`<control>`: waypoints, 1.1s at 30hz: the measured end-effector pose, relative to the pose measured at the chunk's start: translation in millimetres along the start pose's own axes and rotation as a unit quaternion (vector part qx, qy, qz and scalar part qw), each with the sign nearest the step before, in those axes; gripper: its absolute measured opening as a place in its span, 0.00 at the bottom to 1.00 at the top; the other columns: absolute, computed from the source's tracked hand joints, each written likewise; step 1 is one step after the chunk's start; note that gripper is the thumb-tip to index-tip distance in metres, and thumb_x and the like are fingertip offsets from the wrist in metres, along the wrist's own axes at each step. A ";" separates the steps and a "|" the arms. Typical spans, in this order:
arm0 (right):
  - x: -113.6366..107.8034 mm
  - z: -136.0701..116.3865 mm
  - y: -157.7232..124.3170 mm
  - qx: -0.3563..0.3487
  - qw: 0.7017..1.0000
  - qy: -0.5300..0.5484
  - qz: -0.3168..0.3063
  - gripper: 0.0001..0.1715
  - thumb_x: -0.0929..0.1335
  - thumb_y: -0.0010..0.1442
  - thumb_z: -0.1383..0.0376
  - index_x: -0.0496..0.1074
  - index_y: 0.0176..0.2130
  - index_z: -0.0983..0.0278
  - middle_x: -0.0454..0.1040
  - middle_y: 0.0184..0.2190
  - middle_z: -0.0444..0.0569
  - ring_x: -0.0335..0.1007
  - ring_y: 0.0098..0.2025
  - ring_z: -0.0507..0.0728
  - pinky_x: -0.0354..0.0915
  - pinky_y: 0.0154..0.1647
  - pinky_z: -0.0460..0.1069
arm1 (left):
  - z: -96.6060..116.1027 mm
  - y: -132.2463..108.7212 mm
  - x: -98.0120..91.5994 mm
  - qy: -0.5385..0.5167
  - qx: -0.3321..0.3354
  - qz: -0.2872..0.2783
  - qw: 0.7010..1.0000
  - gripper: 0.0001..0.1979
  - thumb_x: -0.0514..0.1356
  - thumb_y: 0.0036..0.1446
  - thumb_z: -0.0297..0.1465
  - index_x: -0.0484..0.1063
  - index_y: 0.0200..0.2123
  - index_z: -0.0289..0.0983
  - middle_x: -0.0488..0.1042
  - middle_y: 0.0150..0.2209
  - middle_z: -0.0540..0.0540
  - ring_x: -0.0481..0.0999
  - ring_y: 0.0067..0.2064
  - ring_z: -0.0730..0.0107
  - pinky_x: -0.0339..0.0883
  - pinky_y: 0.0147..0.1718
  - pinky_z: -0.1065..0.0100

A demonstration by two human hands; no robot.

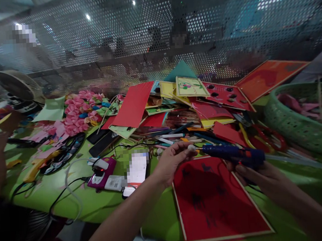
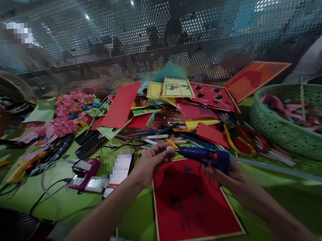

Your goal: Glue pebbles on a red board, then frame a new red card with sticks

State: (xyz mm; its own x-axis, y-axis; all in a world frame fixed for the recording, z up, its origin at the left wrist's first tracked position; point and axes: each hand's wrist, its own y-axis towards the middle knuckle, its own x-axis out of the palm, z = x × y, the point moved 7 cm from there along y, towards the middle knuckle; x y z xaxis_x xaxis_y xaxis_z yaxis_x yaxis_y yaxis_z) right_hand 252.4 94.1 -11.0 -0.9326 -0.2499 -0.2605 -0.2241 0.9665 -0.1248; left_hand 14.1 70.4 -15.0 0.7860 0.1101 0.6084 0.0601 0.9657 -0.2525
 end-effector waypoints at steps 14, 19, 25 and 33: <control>-3.5 9.8 2.6 -0.001 1.000 -0.023 -0.008 0.32 0.75 0.47 0.36 0.79 0.31 0.61 0.73 0.24 0.47 0.63 0.25 0.55 0.61 0.25 0.49 | 1.4 0.2 0.4 0.018 0.011 0.001 1.000 0.25 0.81 0.40 0.37 0.80 0.41 0.34 0.81 0.38 0.46 0.80 0.38 0.71 0.70 0.44 0.68; 3.7 9.2 0.6 -0.013 0.999 -0.019 -0.034 0.32 0.74 0.49 0.35 0.77 0.26 0.62 0.69 0.19 0.46 0.62 0.23 0.55 0.58 0.24 0.49 | -0.5 0.7 -0.8 0.018 0.008 0.004 1.000 0.25 0.81 0.39 0.37 0.81 0.40 0.34 0.82 0.37 0.46 0.80 0.39 0.71 0.70 0.44 0.69; -1.2 5.9 0.9 -0.009 1.000 -0.022 -0.020 0.32 0.75 0.49 0.36 0.78 0.29 0.61 0.71 0.21 0.46 0.63 0.24 0.55 0.60 0.25 0.49 | -1.8 -0.3 0.6 0.020 0.004 -0.008 1.000 0.25 0.81 0.40 0.37 0.80 0.40 0.34 0.81 0.38 0.47 0.80 0.38 0.73 0.70 0.44 0.70; -0.2 11.6 2.2 -0.018 0.999 -0.023 -0.030 0.32 0.73 0.51 0.36 0.79 0.31 0.62 0.70 0.21 0.45 0.63 0.23 0.54 0.59 0.25 0.48 | -0.8 0.0 -0.7 0.016 -0.003 0.006 1.000 0.27 0.82 0.37 0.37 0.80 0.40 0.34 0.82 0.37 0.46 0.81 0.38 0.70 0.71 0.42 0.69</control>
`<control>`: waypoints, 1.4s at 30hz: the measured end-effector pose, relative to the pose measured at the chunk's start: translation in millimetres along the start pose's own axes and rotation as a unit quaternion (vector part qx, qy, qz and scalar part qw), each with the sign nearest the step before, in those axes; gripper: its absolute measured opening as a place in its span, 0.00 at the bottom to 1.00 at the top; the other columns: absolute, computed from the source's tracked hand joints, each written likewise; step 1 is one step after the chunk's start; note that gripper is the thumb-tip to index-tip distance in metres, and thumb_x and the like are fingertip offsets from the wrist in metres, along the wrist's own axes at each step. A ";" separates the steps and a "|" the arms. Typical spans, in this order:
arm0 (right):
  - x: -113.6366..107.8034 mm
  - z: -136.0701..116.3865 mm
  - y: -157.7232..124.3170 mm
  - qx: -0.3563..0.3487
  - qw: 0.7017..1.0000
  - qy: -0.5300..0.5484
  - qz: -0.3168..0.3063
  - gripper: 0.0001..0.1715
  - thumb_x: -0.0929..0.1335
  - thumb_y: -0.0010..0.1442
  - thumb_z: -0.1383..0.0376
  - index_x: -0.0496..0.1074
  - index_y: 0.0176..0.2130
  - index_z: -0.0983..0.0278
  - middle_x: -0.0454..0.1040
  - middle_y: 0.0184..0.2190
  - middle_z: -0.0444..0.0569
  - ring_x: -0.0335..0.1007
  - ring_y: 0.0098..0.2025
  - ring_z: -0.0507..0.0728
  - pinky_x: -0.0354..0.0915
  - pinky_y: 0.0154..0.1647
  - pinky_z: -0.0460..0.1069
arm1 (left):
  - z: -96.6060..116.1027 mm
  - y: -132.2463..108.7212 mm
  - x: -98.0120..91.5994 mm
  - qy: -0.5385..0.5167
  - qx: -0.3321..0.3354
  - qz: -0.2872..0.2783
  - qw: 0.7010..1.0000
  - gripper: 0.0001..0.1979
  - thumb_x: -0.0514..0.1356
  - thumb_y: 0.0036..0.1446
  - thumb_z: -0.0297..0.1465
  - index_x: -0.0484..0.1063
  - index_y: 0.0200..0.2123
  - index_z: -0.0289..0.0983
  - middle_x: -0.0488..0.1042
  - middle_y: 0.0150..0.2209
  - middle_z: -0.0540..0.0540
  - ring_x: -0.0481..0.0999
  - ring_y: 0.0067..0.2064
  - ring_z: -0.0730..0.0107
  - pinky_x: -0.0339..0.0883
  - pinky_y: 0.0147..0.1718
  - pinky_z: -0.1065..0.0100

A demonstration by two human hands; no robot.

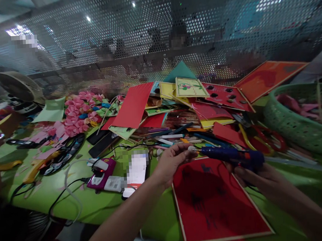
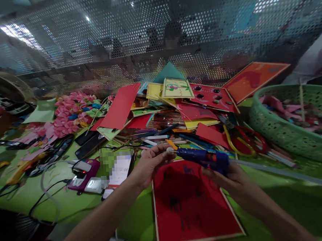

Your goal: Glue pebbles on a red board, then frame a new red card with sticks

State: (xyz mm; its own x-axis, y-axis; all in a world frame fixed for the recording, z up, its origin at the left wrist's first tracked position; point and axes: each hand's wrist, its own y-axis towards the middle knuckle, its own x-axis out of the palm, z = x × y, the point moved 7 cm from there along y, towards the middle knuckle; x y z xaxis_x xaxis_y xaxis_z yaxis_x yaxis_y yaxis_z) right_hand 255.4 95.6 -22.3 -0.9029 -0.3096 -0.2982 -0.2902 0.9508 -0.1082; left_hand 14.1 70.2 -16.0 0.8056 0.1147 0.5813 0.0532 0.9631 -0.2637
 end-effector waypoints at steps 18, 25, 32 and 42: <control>-4.0 -11.4 -0.7 0.014 0.999 -0.021 0.027 0.29 0.76 0.43 0.37 0.81 0.28 0.60 0.71 0.20 0.47 0.63 0.23 0.57 0.63 0.22 0.50 | 4.2 -1.4 -0.6 -0.016 0.017 0.006 1.000 0.25 0.81 0.41 0.36 0.80 0.42 0.33 0.83 0.39 0.44 0.82 0.39 0.70 0.73 0.44 0.69; 0.7 -24.2 -0.6 0.009 1.000 -0.012 0.022 0.30 0.76 0.43 0.36 0.80 0.25 0.59 0.72 0.19 0.48 0.65 0.22 0.57 0.62 0.22 0.50 | -0.5 2.3 -1.7 -0.022 0.011 -0.007 1.000 0.25 0.81 0.42 0.35 0.80 0.42 0.33 0.83 0.39 0.44 0.82 0.38 0.71 0.73 0.45 0.69; -10.3 -19.5 -3.4 -0.028 0.999 0.017 0.030 0.27 0.76 0.49 0.40 0.80 0.31 0.60 0.73 0.22 0.46 0.65 0.23 0.56 0.62 0.24 0.50 | 11.0 0.7 -0.9 0.043 0.043 -0.011 0.998 0.23 0.80 0.43 0.39 0.80 0.40 0.35 0.82 0.38 0.46 0.81 0.39 0.71 0.73 0.45 0.68; -19.1 -54.7 -9.7 -0.109 0.983 0.144 0.038 0.21 0.77 0.54 0.46 0.77 0.35 0.58 0.75 0.32 0.45 0.67 0.24 0.52 0.64 0.22 0.48 | 48.1 -22.9 7.0 0.499 0.190 -0.055 0.844 0.05 0.67 0.61 0.32 0.78 0.40 0.38 0.82 0.39 0.48 0.81 0.40 0.69 0.71 0.43 0.69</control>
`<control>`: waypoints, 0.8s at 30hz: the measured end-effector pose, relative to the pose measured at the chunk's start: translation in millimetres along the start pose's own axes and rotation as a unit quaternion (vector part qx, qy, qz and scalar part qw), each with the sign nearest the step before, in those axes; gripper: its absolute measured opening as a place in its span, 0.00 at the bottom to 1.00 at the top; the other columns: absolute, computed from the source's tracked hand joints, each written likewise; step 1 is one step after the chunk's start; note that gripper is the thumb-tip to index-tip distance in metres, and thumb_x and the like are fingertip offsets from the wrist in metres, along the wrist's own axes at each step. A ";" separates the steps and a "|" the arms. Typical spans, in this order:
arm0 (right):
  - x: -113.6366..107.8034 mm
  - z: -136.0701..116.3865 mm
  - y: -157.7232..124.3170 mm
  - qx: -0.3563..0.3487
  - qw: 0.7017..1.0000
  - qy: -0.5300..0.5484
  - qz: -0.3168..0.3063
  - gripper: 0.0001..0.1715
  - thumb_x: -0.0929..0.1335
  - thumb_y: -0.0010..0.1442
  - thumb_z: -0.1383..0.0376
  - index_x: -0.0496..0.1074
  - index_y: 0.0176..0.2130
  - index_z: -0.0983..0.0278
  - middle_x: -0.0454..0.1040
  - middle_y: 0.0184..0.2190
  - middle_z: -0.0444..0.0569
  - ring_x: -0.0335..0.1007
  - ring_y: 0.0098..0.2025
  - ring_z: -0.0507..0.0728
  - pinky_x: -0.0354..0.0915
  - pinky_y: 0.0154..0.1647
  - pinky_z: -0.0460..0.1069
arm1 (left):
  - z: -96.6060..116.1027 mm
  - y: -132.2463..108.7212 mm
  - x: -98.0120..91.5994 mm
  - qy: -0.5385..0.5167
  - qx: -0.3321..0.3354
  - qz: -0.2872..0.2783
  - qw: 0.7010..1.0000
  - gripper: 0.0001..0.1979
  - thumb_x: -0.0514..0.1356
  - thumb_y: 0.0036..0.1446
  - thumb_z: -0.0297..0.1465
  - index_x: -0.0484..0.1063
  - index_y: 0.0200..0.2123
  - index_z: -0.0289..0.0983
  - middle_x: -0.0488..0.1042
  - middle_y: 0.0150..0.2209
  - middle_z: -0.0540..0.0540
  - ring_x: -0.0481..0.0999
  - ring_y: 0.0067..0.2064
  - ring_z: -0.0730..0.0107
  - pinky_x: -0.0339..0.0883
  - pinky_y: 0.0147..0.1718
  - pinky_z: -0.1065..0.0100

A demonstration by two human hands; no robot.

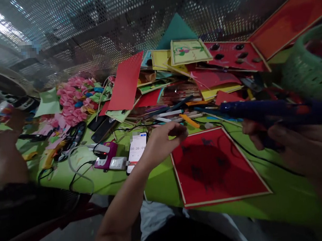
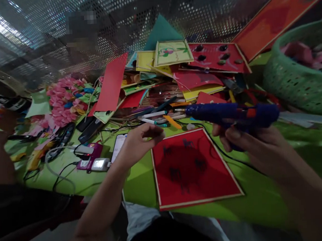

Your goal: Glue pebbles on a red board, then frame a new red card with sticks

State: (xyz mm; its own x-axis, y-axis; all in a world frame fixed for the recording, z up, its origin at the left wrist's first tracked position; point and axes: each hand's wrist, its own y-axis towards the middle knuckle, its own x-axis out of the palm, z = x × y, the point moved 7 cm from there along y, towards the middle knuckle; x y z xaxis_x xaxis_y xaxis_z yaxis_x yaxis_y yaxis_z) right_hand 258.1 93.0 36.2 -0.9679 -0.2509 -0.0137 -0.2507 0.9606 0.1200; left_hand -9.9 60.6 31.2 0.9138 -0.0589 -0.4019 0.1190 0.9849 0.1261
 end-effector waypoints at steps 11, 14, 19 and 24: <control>-11.7 11.8 -4.8 0.008 1.000 -0.007 -0.005 0.19 0.76 0.58 0.47 0.78 0.37 0.59 0.75 0.32 0.46 0.67 0.29 0.54 0.62 0.26 0.49 | 11.5 -13.8 23.4 0.341 0.013 -0.169 0.925 0.09 0.59 0.70 0.35 0.78 0.42 0.40 0.81 0.40 0.46 0.80 0.40 0.65 0.67 0.41 0.67; -13.5 14.3 -5.1 0.033 0.999 -0.020 0.013 0.23 0.76 0.54 0.43 0.79 0.35 0.59 0.72 0.27 0.46 0.67 0.30 0.56 0.61 0.26 0.50 | 9.4 -14.0 27.3 0.362 0.021 -0.173 0.916 0.07 0.59 0.70 0.33 0.77 0.41 0.40 0.80 0.40 0.46 0.79 0.41 0.64 0.67 0.41 0.67; -15.2 15.3 -7.1 0.069 0.996 -0.027 0.039 0.28 0.77 0.49 0.39 0.76 0.32 0.59 0.73 0.29 0.46 0.66 0.29 0.55 0.62 0.27 0.51 | 2.9 -15.7 32.1 0.356 0.024 -0.181 0.917 0.06 0.59 0.69 0.30 0.77 0.43 0.40 0.80 0.45 0.46 0.79 0.43 0.65 0.67 0.43 0.67; -14.1 13.4 -5.7 0.055 0.997 -0.013 0.047 0.27 0.78 0.49 0.41 0.75 0.29 0.60 0.76 0.31 0.48 0.67 0.29 0.54 0.63 0.26 0.50 | 0.8 -16.3 35.7 0.365 0.030 -0.183 0.913 0.07 0.58 0.70 0.30 0.77 0.43 0.39 0.81 0.46 0.45 0.80 0.47 0.62 0.67 0.47 0.65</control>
State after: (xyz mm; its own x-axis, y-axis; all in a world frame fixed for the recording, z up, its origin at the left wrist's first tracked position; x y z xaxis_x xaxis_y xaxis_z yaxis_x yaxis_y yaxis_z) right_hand 273.0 92.6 22.5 -0.9868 -0.1584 -0.0328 -0.1589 0.9872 0.0127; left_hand 21.1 42.4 15.5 0.3100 -0.2359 -0.9210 0.4045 0.9094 -0.0967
